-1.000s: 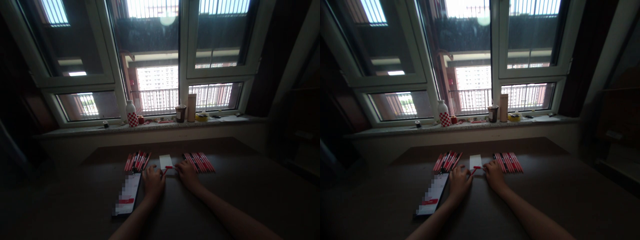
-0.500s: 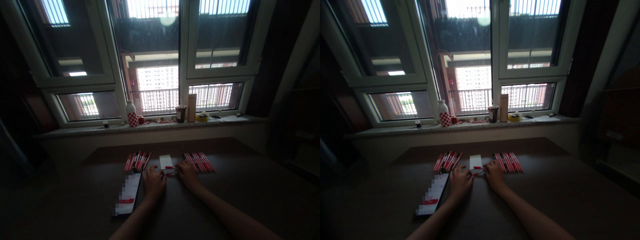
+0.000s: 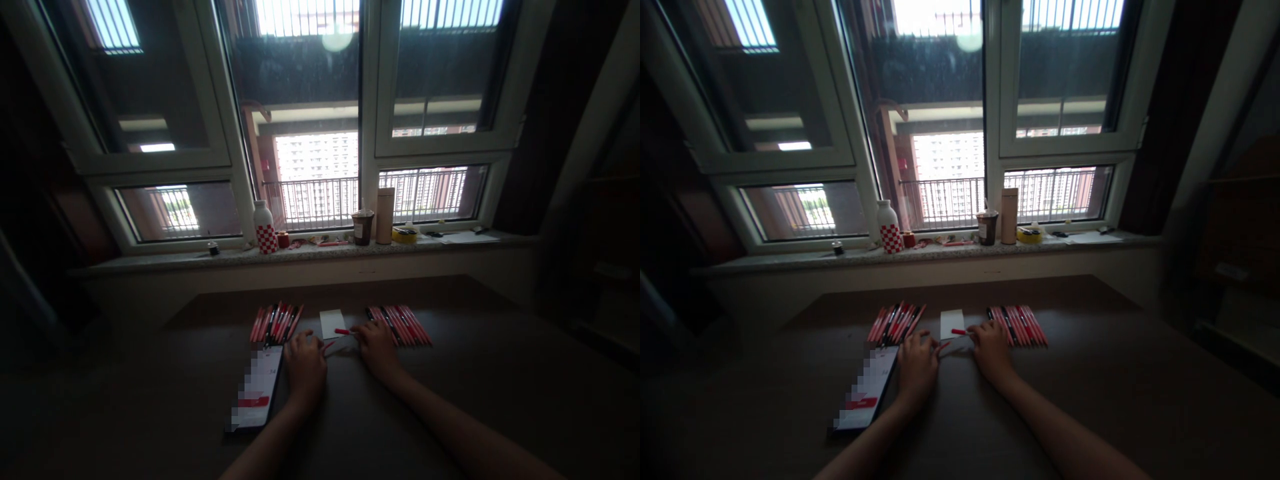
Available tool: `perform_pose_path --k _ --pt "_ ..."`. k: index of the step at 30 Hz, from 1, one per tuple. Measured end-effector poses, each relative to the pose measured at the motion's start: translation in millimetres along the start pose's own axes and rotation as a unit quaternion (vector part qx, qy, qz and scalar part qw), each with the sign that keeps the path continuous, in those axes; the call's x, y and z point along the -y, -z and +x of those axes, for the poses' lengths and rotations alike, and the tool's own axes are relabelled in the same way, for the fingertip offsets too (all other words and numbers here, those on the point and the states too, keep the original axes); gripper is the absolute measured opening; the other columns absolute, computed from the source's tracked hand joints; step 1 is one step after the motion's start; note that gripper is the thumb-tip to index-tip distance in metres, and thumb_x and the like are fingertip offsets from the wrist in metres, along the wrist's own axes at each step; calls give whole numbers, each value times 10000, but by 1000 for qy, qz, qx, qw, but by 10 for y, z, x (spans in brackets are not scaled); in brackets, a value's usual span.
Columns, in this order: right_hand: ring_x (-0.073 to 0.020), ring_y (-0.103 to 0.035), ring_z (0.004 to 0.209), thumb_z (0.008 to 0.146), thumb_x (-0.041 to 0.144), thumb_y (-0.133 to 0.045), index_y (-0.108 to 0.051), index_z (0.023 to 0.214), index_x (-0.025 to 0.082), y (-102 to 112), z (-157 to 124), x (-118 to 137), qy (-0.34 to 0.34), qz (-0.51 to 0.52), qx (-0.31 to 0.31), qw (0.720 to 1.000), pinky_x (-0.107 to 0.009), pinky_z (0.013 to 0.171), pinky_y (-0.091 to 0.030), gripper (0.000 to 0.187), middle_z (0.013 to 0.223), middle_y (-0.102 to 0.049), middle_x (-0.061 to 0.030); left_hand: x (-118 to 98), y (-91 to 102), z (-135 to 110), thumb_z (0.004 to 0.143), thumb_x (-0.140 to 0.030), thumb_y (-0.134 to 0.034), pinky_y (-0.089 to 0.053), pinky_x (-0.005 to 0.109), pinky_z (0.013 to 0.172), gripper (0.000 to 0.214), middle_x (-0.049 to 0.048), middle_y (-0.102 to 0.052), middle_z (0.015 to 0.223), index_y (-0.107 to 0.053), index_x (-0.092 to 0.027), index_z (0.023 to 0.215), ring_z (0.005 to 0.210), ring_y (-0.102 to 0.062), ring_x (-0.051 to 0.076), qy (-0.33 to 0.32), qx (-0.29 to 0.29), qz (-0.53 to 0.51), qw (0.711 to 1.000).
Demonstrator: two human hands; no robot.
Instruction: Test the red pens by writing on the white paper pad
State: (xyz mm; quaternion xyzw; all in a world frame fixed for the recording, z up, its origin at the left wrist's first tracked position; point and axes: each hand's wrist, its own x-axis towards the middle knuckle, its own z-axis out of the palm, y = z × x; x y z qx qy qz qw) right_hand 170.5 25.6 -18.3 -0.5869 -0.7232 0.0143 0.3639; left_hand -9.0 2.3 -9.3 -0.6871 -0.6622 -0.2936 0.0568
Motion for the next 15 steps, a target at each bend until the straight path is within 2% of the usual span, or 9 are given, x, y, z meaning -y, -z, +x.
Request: perform_pose_path --k 6,15 --pt "-246 -487 1006 874 161 -483 -686 960 226 23 10 14 -13 -21 -22 999 -346 896 -307 230 972 -672 -55 16 -29 -7 847 -200 -490 -319 382 943 168 74 -558 1161 -648 -188 905 1108 -450 236 18 -24 17 999" --pt "-247 -483 992 876 177 -479 -682 942 216 43 13 23 -32 -29 -26 999 -333 868 -320 218 965 -666 -63 13 -12 11 878 -190 -422 -335 370 914 229 92 -548 1161 -636 -168 958 1093 -452 232 38 -17 24 999"
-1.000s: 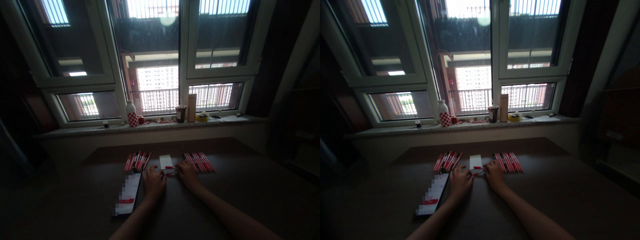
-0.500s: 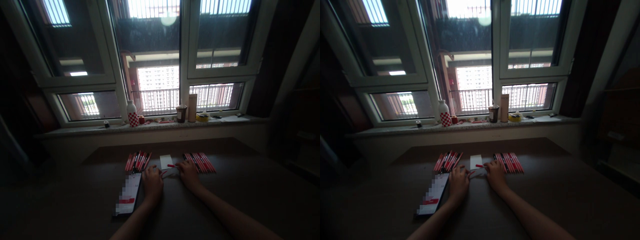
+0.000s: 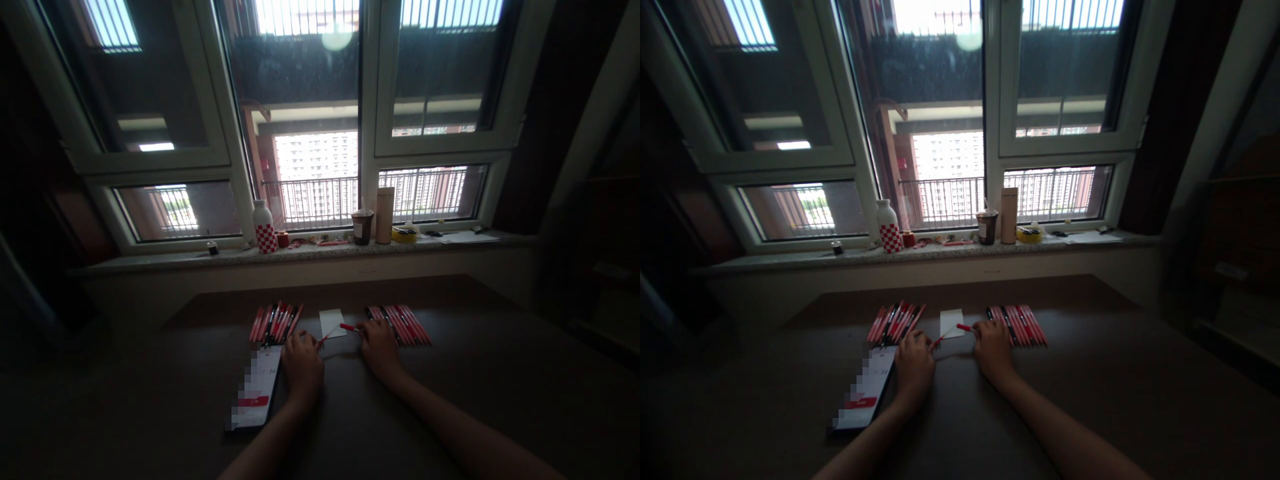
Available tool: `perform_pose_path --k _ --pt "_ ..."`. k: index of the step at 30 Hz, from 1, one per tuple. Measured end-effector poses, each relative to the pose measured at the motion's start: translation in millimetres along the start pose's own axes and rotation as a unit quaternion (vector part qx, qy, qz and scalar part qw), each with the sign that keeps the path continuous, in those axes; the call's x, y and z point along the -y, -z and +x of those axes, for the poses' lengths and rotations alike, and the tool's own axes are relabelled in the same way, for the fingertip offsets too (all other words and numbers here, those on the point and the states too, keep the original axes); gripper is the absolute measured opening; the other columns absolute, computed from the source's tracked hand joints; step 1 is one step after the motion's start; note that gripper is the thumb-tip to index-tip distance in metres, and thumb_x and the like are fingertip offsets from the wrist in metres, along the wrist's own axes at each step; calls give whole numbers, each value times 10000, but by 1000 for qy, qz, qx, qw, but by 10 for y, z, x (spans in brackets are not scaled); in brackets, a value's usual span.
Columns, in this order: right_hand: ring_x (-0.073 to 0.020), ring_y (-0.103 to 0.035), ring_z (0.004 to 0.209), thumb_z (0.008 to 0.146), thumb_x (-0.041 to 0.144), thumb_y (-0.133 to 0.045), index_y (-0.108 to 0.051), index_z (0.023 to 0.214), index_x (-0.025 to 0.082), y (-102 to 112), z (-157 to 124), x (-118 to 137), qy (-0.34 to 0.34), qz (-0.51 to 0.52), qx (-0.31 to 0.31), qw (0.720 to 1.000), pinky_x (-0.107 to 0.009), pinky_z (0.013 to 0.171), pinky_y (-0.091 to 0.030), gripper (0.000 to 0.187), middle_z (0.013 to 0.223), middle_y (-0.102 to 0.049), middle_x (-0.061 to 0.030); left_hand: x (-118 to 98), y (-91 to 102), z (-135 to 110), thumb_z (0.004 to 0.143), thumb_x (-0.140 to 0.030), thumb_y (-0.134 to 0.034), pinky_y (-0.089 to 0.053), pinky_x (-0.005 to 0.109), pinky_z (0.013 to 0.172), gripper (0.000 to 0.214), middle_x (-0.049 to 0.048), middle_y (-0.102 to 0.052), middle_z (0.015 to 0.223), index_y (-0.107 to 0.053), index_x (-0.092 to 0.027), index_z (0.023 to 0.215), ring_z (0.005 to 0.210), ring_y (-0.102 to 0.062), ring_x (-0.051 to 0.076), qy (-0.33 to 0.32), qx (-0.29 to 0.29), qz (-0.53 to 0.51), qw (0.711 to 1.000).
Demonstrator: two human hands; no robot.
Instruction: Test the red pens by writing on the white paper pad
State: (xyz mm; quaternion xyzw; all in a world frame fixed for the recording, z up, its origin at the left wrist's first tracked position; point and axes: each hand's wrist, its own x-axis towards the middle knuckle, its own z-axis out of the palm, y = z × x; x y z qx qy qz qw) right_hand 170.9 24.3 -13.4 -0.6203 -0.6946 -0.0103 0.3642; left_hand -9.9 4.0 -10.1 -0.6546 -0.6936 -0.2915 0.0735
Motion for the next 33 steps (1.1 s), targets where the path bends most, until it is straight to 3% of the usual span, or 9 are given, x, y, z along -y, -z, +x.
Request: perform_pose_path --k 33 --pt "-256 -443 1013 767 33 -449 -690 966 235 81 -7 30 -9 1 18 1000 -353 873 -286 372 998 -646 -63 12 37 16 884 -161 -366 -333 350 891 272 71 -518 1120 -624 -213 953 1008 -447 210 -7 3 13 1000"
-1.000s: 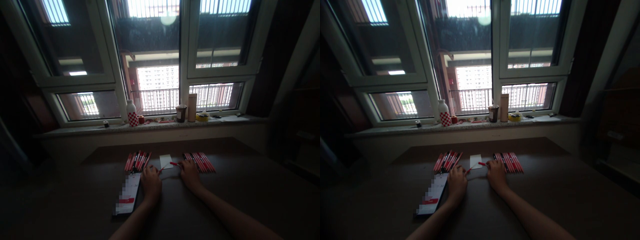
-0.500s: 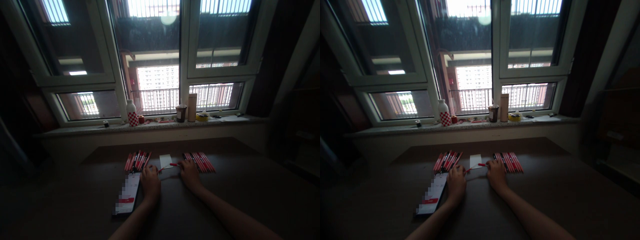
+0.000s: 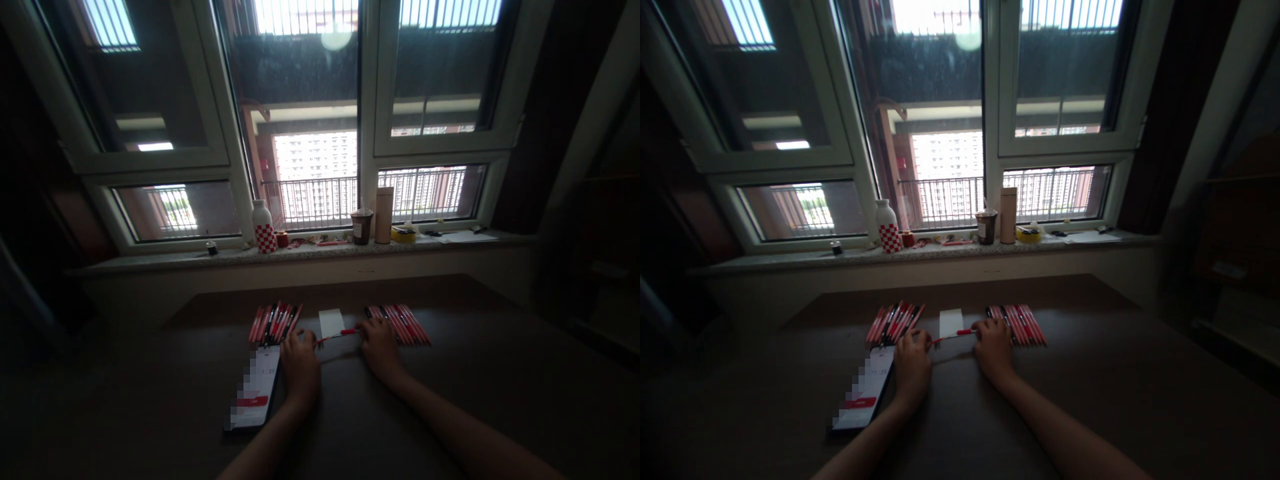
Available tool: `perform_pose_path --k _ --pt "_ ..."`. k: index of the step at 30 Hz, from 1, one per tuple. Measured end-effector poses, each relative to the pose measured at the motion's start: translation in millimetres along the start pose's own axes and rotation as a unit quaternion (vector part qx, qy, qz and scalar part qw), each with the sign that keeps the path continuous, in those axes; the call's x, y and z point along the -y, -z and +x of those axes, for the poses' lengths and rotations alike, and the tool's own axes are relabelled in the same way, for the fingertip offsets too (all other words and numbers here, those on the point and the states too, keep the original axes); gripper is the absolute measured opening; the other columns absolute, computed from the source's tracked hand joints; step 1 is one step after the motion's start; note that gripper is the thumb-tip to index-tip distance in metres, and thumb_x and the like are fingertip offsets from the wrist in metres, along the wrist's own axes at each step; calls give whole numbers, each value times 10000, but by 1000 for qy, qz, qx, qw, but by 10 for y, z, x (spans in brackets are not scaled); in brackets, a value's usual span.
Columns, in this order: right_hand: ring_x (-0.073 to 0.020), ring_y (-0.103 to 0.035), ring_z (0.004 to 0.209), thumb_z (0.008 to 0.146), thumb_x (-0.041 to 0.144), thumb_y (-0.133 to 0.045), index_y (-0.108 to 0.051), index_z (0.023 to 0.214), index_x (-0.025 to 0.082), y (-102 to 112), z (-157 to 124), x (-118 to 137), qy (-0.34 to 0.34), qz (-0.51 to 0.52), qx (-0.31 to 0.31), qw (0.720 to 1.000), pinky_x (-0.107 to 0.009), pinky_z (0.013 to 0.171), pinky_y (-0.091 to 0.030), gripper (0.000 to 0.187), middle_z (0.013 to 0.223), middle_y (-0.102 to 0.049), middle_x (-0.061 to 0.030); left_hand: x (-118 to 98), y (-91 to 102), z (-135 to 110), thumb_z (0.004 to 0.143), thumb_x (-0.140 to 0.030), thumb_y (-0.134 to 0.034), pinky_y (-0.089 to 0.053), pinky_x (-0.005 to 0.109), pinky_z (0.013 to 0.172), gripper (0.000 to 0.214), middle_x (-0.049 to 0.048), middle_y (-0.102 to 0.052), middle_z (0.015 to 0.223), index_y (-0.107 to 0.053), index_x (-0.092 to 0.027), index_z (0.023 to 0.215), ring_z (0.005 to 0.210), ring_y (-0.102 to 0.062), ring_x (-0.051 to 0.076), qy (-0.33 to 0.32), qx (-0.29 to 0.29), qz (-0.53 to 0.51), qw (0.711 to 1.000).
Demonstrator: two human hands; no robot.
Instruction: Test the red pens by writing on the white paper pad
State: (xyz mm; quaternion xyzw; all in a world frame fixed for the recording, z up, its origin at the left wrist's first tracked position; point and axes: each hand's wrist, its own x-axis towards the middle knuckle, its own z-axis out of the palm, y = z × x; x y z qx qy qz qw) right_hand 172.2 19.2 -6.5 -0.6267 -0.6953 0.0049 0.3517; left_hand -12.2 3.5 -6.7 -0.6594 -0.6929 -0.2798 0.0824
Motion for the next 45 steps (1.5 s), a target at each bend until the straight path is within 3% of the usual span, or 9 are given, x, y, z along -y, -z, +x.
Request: perform_pose_path --k 15,34,40,45 --pt "-245 -441 1008 780 47 -491 -688 949 251 -32 0 -4 23 0 16 1000 -352 898 -274 330 995 -646 -45 -12 11 -10 874 -169 -392 -320 363 913 263 69 -513 1133 -631 -232 965 1051 -439 219 -17 3 -17 1000" --pt "-225 -453 1025 829 78 -500 -699 944 250 -45 -7 4 73 73 30 994 -341 922 -296 287 965 -650 -36 -27 -11 38 853 -187 -471 -315 389 992 171 56 -549 1105 -635 -216 891 1092 -461 219 -50 5 -90 995" --pt "-231 -448 1034 836 89 -518 -696 955 247 -58 -4 4 83 81 42 992 -349 911 -294 266 973 -647 -39 -23 -21 38 845 -230 -505 -309 422 1009 155 53 -549 1111 -640 -226 921 1098 -468 227 -64 16 -114 991" --pt "-228 -455 1023 822 68 -522 -696 950 240 -97 1 -19 82 85 14 993 -344 915 -298 277 964 -652 -40 0 -51 51 826 -221 -532 -310 440 1016 208 58 -540 1118 -636 -236 1005 1108 -464 238 -61 13 -121 991"
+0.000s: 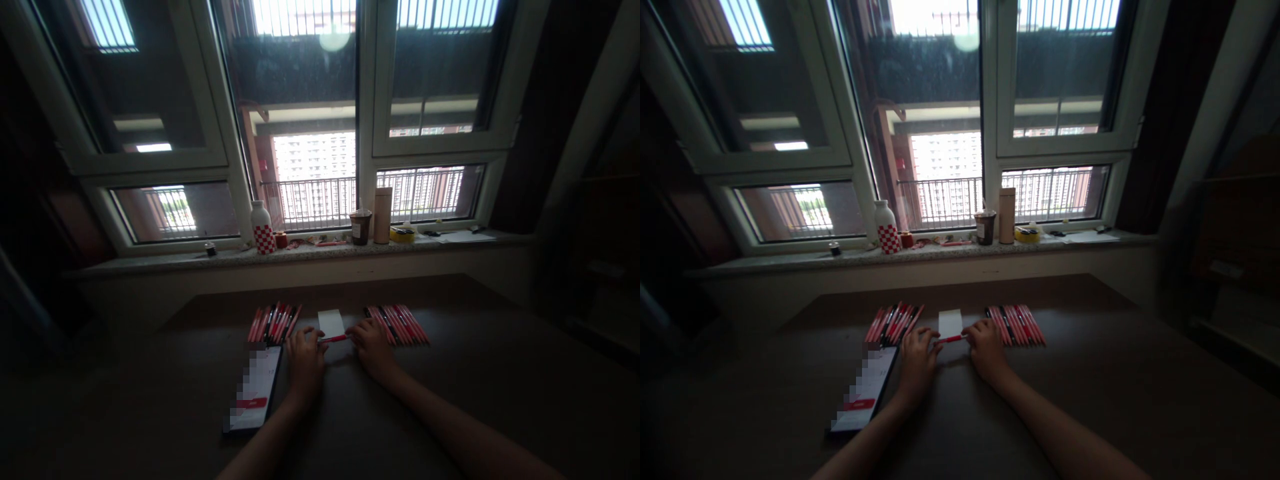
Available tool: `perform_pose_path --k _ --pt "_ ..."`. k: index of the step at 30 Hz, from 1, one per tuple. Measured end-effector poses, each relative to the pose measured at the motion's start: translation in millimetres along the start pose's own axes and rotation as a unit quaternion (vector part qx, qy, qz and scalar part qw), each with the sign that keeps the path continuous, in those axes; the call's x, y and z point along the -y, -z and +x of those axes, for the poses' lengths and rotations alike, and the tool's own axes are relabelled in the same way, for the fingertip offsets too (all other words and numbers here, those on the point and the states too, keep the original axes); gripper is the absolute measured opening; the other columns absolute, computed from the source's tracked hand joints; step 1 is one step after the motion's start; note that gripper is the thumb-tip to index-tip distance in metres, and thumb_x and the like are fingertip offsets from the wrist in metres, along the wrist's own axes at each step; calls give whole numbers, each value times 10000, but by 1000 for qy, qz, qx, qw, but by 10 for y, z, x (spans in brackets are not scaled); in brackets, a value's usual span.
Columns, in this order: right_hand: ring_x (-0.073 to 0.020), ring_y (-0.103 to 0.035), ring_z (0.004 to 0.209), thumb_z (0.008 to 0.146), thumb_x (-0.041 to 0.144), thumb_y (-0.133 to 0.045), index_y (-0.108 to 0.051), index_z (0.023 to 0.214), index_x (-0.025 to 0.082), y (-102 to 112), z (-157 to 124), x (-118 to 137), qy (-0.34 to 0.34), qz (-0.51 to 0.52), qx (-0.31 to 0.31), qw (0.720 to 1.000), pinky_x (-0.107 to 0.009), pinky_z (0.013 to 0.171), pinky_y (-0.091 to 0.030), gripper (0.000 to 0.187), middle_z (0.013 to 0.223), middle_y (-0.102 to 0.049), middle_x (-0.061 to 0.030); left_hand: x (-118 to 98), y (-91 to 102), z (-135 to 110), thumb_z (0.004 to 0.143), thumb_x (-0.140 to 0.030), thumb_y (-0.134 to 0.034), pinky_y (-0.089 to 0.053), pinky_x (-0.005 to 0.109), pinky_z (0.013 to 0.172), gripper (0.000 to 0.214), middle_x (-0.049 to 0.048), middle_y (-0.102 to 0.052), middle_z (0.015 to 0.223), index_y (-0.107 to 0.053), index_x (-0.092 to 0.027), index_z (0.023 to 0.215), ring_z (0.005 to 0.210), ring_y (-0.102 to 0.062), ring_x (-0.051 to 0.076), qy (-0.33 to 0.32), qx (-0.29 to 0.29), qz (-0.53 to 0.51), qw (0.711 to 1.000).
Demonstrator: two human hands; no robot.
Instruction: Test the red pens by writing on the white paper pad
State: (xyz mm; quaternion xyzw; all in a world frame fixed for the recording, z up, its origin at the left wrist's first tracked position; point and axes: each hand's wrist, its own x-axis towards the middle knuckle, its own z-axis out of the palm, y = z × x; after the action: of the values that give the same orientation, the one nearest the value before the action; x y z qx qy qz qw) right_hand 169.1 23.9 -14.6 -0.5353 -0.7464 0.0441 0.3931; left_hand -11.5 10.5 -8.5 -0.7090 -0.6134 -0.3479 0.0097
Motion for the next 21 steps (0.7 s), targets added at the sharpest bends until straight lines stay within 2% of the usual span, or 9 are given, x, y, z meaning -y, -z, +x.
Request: perform_pose_path --k 5,10,21 --pt "-235 -463 1003 819 72 -517 -701 943 239 -25 4 -42 -27 -6 -13 1000 -349 903 -312 278 952 -656 -48 11 -3 -10 826 -182 -514 -313 431 1014 220 67 -529 1125 -626 -215 1011 1099 -462 235 12 -21 23 999" --pt "-234 -456 1008 812 70 -527 -698 944 239 -40 11 -69 -22 5 -10 1000 -348 911 -315 274 959 -654 -45 3 6 -23 848 -170 -469 -329 424 991 203 64 -535 1094 -626 -208 970 1062 -474 228 20 -35 42 998" --pt "-227 -461 1005 822 83 -522 -697 940 241 -37 9 -43 -5 15 1 1000 -348 903 -329 264 942 -648 -45 -18 22 -9 831 -155 -466 -327 427 1003 194 62 -541 1107 -641 -212 894 1101 -474 229 9 -25 26 999"
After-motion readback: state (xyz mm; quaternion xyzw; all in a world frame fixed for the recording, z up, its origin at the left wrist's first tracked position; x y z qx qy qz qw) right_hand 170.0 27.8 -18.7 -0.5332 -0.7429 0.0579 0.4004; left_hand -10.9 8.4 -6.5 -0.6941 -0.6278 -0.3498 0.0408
